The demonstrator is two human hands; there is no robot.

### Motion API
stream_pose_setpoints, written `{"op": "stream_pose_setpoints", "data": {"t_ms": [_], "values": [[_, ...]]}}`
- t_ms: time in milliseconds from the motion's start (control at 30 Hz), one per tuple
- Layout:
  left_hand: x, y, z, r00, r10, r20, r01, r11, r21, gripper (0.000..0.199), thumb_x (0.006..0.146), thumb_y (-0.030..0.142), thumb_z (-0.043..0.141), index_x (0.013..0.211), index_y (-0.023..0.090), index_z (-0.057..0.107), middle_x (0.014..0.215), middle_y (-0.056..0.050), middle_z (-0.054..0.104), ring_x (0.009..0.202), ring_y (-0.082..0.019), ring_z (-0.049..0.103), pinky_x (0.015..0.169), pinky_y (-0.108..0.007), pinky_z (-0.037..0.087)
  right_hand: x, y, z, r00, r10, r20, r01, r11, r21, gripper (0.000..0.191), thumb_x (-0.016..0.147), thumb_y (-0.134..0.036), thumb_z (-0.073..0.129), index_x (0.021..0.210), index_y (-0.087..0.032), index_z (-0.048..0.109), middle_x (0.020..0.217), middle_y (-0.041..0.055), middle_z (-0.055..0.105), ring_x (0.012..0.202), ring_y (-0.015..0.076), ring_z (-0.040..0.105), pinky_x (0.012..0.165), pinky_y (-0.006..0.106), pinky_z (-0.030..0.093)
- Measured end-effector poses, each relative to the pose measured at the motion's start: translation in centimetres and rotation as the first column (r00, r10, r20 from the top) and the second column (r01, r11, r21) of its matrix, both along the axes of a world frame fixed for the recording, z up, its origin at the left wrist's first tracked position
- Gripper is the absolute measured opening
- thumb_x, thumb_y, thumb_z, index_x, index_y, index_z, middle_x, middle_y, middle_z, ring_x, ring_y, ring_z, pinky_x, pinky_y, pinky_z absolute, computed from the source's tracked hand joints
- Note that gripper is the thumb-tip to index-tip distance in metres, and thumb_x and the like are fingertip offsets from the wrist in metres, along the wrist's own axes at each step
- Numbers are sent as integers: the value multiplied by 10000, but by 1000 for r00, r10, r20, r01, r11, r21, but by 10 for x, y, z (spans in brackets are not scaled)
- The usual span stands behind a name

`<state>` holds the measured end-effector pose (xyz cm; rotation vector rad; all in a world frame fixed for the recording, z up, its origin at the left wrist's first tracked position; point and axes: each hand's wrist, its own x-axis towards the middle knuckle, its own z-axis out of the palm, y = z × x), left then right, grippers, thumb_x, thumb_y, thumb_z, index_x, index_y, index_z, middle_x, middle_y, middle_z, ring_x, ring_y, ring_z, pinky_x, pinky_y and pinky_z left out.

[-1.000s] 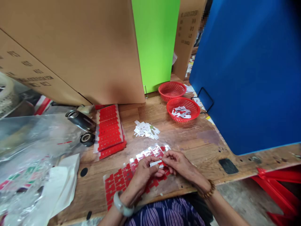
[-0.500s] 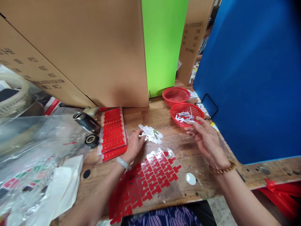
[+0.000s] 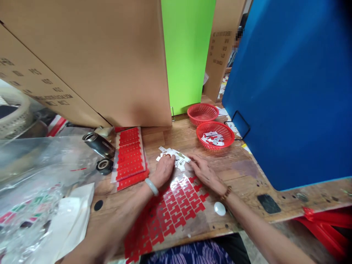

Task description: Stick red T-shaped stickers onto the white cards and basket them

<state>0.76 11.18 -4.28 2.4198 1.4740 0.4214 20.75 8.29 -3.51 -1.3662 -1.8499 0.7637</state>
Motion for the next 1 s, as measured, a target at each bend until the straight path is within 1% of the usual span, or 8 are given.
{"op": "stream_pose_setpoints", "data": {"t_ms": [233,433,567,667,733,833,900,1000], "values": [[-4,-11,0,991,120,61,-119,993,-25,208,864,93,384,886,154,582,805,-111,606,789,-232,535,757,-338,378,-52,69,-6,954,175,244,-202,975,91,303,887,-74,400,1130,-105,576,1123,138,603,1061,197,521,952,328,389],[-23,-18,9,886,362,290,-353,932,-84,149,807,95,458,806,181,580,755,-72,607,770,-218,541,747,-337,383,-62,67,-20,904,305,298,-343,936,83,272,802,2,462,949,-139,641,998,103,633,986,206,538,895,331,388],[-34,-34,14,718,486,498,-423,873,-242,45,778,234,555,762,193,564,694,-14,593,679,-171,545,666,-288,410,-53,51,-19,892,390,228,-420,902,100,289,839,-17,452,974,-173,653,1007,59,662,972,165,574,892,278,408],[-34,-47,15,567,538,623,-386,842,-376,234,713,349,627,855,191,529,675,23,577,604,-135,561,601,-256,441,-43,36,-11,911,379,165,-400,908,123,322,889,-49,403,1081,-184,623,1114,66,643,1052,156,566,926,281,414],[-31,-57,19,408,600,688,-322,800,-506,430,621,331,705,970,193,496,677,51,563,570,-125,570,585,-261,470,-34,19,-5,947,304,101,-316,939,138,318,900,-71,396,1117,-178,604,1149,85,620,1081,168,551,940,303,413],[-24,-72,25,142,705,694,-140,709,-691,636,509,224,790,1070,193,490,647,90,528,531,-100,557,566,-241,479,-19,-14,1,986,168,-13,-166,983,81,236,901,-127,441,1034,-181,628,1011,71,634,944,176,587,852,302,447],[-20,-81,28,81,727,682,-68,687,-724,528,513,187,797,983,167,556,605,92,515,519,-68,532,550,-189,450,-9,-37,-1,993,116,-32,-116,993,7,195,903,-161,454,955,-194,639,943,51,633,874,175,591,802,302,453],[-14,-90,28,76,748,660,-33,663,-748,298,561,200,780,783,140,590,556,64,551,500,-53,526,525,-158,431,5,-63,-11,999,12,-35,-15,997,-74,170,896,-188,466,885,-202,635,895,38,634,841,183,589,780,311,449]]}}
